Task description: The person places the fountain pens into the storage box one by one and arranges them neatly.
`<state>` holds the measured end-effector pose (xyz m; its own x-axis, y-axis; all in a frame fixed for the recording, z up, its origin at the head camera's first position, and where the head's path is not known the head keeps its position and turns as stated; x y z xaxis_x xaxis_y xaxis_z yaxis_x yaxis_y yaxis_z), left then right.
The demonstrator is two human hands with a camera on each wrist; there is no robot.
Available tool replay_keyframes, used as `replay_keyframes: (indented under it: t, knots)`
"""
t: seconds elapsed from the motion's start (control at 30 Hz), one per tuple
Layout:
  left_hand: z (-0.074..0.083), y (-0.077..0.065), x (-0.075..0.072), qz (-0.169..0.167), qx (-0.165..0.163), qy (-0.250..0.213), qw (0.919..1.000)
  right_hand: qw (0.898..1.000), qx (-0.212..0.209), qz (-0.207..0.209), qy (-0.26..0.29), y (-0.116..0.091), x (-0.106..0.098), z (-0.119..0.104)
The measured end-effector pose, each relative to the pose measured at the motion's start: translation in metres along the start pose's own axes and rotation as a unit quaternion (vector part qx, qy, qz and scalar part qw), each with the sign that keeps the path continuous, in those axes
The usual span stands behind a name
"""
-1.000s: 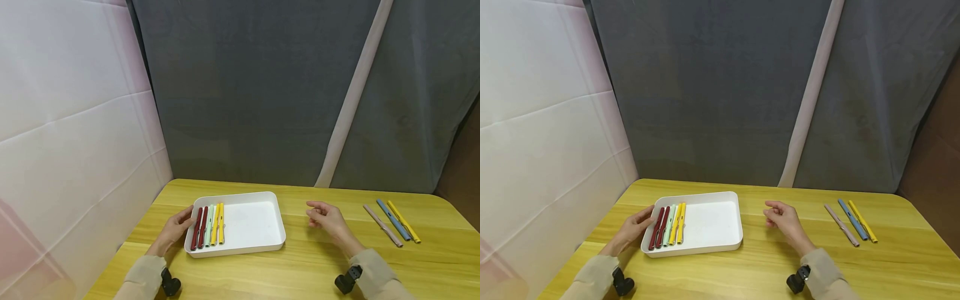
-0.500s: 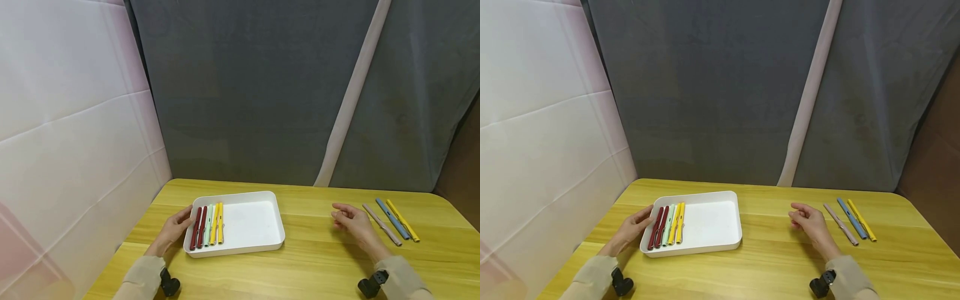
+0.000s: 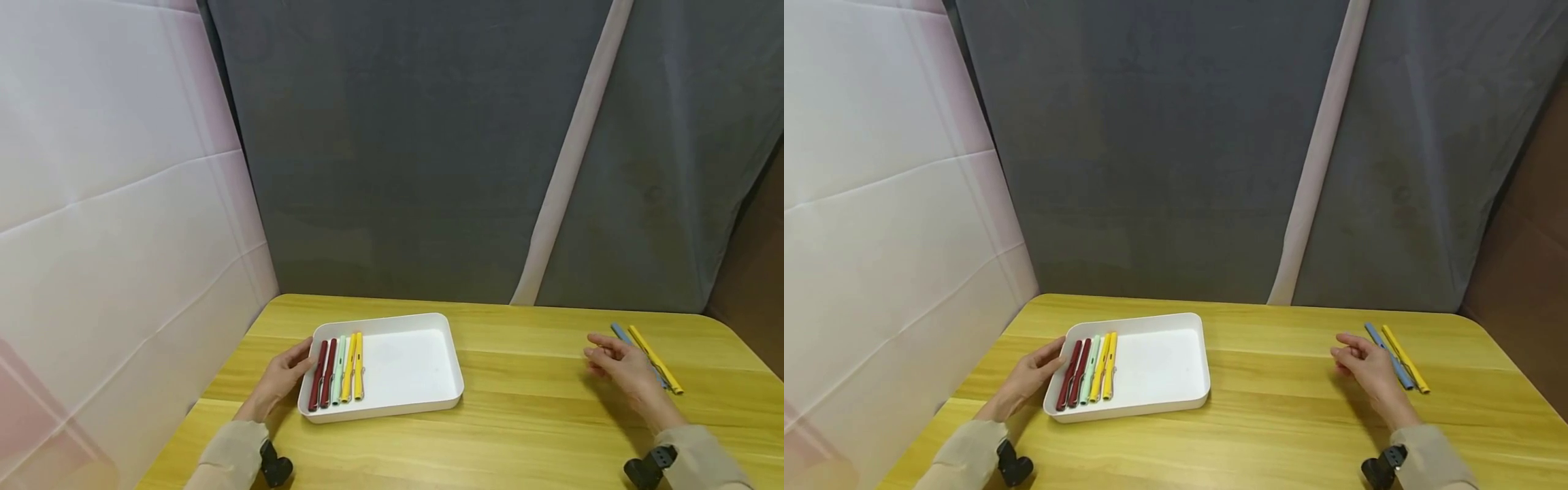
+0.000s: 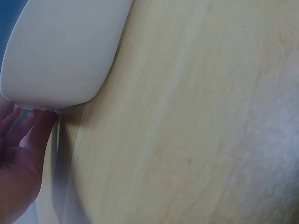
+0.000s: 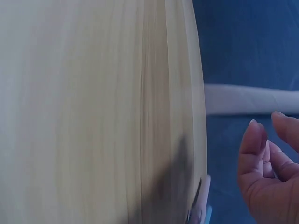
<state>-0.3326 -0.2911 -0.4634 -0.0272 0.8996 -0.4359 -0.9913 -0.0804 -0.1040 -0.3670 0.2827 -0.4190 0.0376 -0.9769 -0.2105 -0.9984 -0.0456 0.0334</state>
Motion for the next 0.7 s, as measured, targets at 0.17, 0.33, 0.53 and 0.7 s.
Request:
replay_keyframes:
  t: [0.17, 0.33, 0.53, 0.7]
  knots:
    - [-0.001, -0.001, 0.000, -0.001, -0.003, 0.002, 1.0000, 0.999, -0.004, 0.007, -0.035, -0.002, -0.019, 0.002]
    - [-0.002, 0.000, 0.000, -0.001, -0.004, 0.003, 1.0000, 0.995, 0.004, 0.013, -0.104, -0.005, -0.033, 0.006]
    - [0.001, -0.002, 0.001, -0.001, 0.002, 0.005, 1.0000, 0.995, 0.011, 0.011, -0.097, -0.005, -0.041, 0.011]
    - [0.001, -0.001, 0.001, -0.002, -0.003, 0.004, 1.0000, 0.995, 0.014, 0.017, -0.102, -0.006, -0.047, 0.014]
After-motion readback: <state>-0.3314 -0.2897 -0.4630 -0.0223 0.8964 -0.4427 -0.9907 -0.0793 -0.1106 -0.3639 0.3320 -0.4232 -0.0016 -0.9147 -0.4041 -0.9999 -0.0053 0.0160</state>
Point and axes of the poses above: each hand's wrist, its own y-axis towards the middle knuckle, its own x-axis out of the palm, z = x × y, the point moved 10 cm from there along y, towards the middle knuckle, and after that the axes turned 6 degrees about y, right-handed, at the moved point
